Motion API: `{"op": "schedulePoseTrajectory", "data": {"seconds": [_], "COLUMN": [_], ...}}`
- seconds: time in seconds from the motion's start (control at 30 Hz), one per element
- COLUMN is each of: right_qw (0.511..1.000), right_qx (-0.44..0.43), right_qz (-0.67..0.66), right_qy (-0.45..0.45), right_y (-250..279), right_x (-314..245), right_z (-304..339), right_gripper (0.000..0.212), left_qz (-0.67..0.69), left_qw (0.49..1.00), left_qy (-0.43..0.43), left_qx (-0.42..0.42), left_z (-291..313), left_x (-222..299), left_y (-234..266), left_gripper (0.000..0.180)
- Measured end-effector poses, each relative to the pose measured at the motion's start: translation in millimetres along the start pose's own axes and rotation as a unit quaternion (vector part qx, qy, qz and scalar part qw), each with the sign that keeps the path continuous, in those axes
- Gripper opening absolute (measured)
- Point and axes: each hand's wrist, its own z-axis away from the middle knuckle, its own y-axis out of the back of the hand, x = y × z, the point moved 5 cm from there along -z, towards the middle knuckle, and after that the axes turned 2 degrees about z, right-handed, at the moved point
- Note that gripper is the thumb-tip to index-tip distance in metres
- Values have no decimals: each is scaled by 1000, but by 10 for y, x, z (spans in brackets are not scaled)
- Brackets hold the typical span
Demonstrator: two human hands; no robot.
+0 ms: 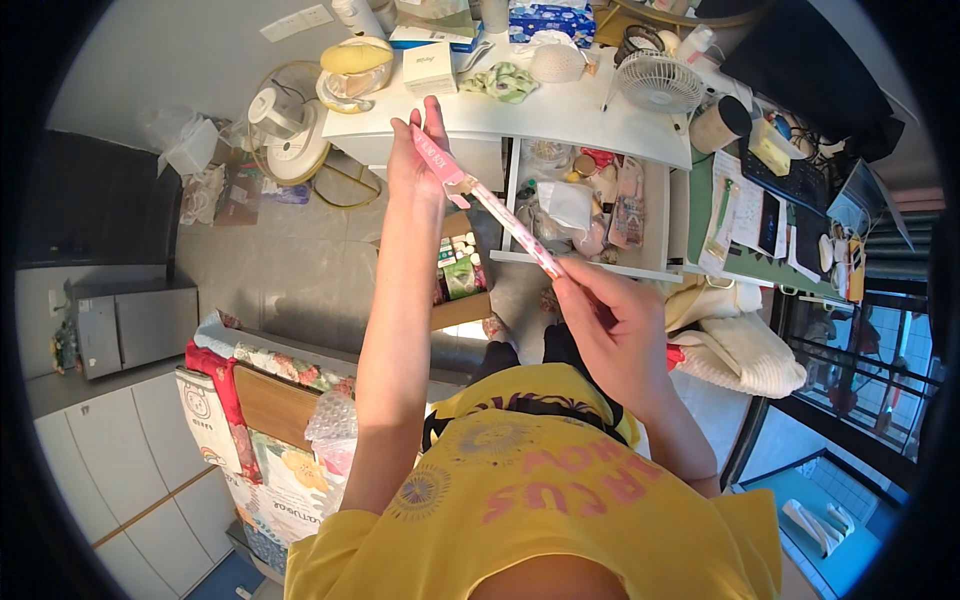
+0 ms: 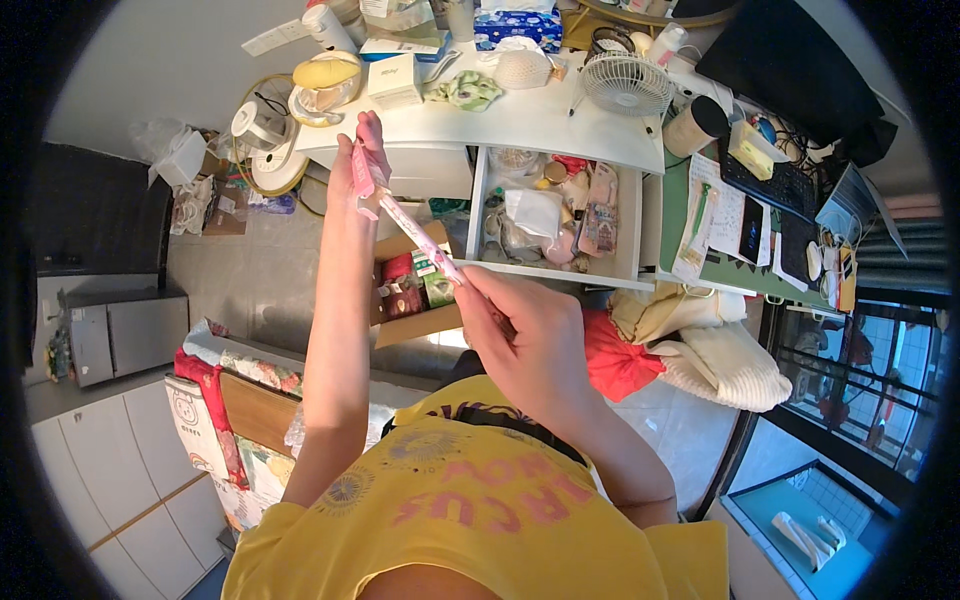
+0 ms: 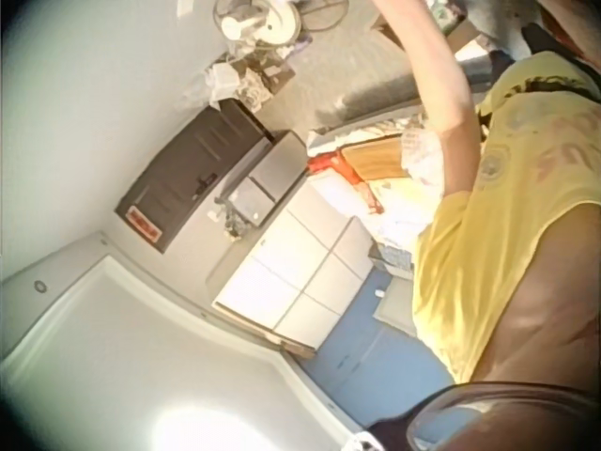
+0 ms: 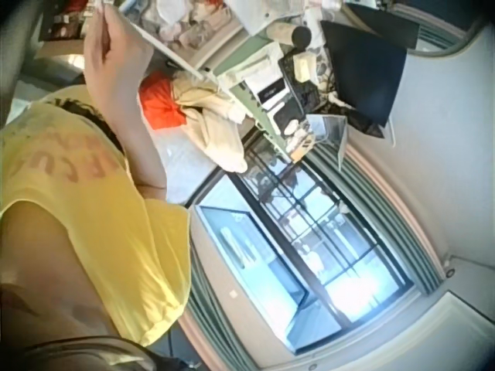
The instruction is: The person opens a drawer and sorts various small items, including a pink tube, a plastic bag, a small pouch, and a glass jar, into a cardboard box. They handle each item individually, inspecting them before placing them in the box.
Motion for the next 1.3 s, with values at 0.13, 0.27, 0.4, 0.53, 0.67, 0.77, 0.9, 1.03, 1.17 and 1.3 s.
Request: {"op": "schedulePoseTrajectory", "data": {"seconds": [0.13,0.27,0.4,0.53,0.67,0.77,0.9,1.03,1.17,1.3], "right_qw": [995,973,979,986,981,985,988,932,932,937], "right_qx": [27,32,78,-7,21,9,-18,-40,-56,-57], "right_qz": [63,196,152,-152,-186,-169,-129,-359,-350,-340], "right_qy": [67,117,109,68,55,43,86,28,68,58], "right_y": [-51,-93,-272,-391,-348,-438,-433,-581,-605,-593], "right_x": [-82,-182,-162,-21,-26,45,-17,76,103,73], "right_z": [-73,-110,-315,-265,-258,-351,-267,-277,-349,-390], "right_gripper": [13,18,31,33,26,25,30,30,27,23], "left_qz": [-24,-75,-33,61,85,95,148,191,192,131], "left_qw": [998,985,986,988,984,986,973,960,954,972], "left_qy": [-22,-90,-28,48,68,61,83,106,157,127], "left_qx": [-51,-125,-159,-137,-142,-126,-156,-177,-166,-148], "left_z": [75,162,187,223,263,319,423,549,601,598], "left_x": [25,13,-155,-198,-251,-305,-321,-388,-474,-454], "left_y": [-58,-177,-149,7,88,24,-103,-241,-283,-277], "left_gripper": [32,41,41,43,47,44,37,24,25,28]}}
